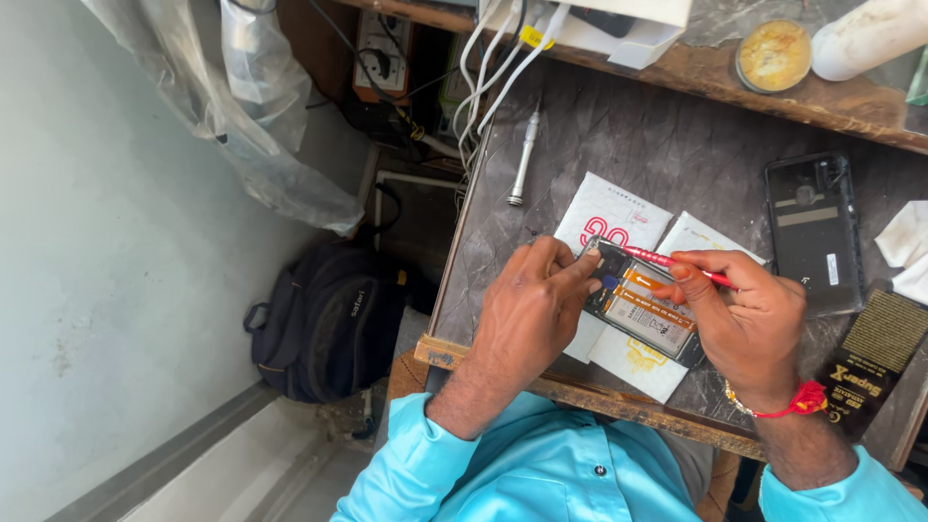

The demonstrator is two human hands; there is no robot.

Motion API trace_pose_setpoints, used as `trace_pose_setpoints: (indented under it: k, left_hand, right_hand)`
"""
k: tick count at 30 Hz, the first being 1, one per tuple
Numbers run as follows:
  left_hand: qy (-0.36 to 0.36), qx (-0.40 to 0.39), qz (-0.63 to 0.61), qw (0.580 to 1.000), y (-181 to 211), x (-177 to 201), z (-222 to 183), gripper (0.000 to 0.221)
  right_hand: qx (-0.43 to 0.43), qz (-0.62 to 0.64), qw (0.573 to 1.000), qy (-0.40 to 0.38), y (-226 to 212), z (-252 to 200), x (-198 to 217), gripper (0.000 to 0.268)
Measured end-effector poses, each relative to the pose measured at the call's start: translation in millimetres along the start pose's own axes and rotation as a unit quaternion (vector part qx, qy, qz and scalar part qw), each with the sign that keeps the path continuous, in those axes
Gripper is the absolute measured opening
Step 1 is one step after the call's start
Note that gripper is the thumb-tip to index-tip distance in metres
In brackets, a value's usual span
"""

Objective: The person is using a screwdriver to remove and replace components inside an open mobile phone on a workbench.

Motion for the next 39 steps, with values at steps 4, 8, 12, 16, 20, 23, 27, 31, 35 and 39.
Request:
trace_pose_setpoints:
  k: [4,8,12,16,20,23,27,31,35,39]
  left_hand:
    - [0.005,-0.004,0.006,1.000,-1.1,-1.4,-2.1,0.031]
    - [0.002,-0.005,0.007,1.000,-1.9,-3.0,-1.9,0.032]
    - [0.007,-0.007,0.007,1.000,-1.9,-2.7,-2.5,0.032]
    - [0.010,-0.009,0.009,1.000,-1.4,-2.1,-2.4,0.032]
    - [0.015,-0.010,0.010,1.000,-0.6,-2.8,-3.2,0.032]
    - [0.023,-0.019,0.017,0.999,1.2,-0.3,-4.1,0.032]
    - [0.016,-0.016,0.018,1.000,0.6,-1.8,-4.3,0.032]
    - [0.011,-0.008,0.010,1.000,-2.4,-3.8,-4.7,0.033]
    - [0.005,-0.008,0.014,1.000,-3.1,-5.1,-4.0,0.033]
    - [0.002,-0.008,0.014,1.000,-4.7,-7.6,-3.4,0.032]
  right_hand:
    - [-0.011,-0.006,1.000,0.000,3.2,0.0,-0.9,0.016]
    - [-0.001,-0.011,1.000,0.000,2.9,1.0,-0.7,0.016]
    - [-0.001,-0.022,1.000,0.001,2.7,0.8,-0.9,0.016]
    - [0.006,-0.018,1.000,0.000,2.8,1.4,-1.2,0.015]
    - [0.013,-0.032,0.999,0.001,4.6,0.6,-0.1,0.014]
    - [0.009,-0.041,0.999,0.004,3.5,-0.5,-0.9,0.013]
    - [0.030,-0.055,0.998,-0.007,-1.7,-0.8,-0.6,0.013]
    - [0.020,-0.049,0.999,-0.005,2.1,-0.6,-0.8,0.014]
    - [0.027,-0.042,0.999,-0.007,-1.1,0.2,-1.2,0.014]
    - [0.039,-0.093,0.995,-0.016,-14.5,3.0,-0.8,0.012]
Point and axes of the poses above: each hand's wrist, its own z-axis towards the middle knuckle, its own x-axis out of the back of the hand, y = z × x, the point moved 7 cm from there along z, towards the middle knuckle, and after that the axes turned 13 degrees about -y, right-handed, at the moved point
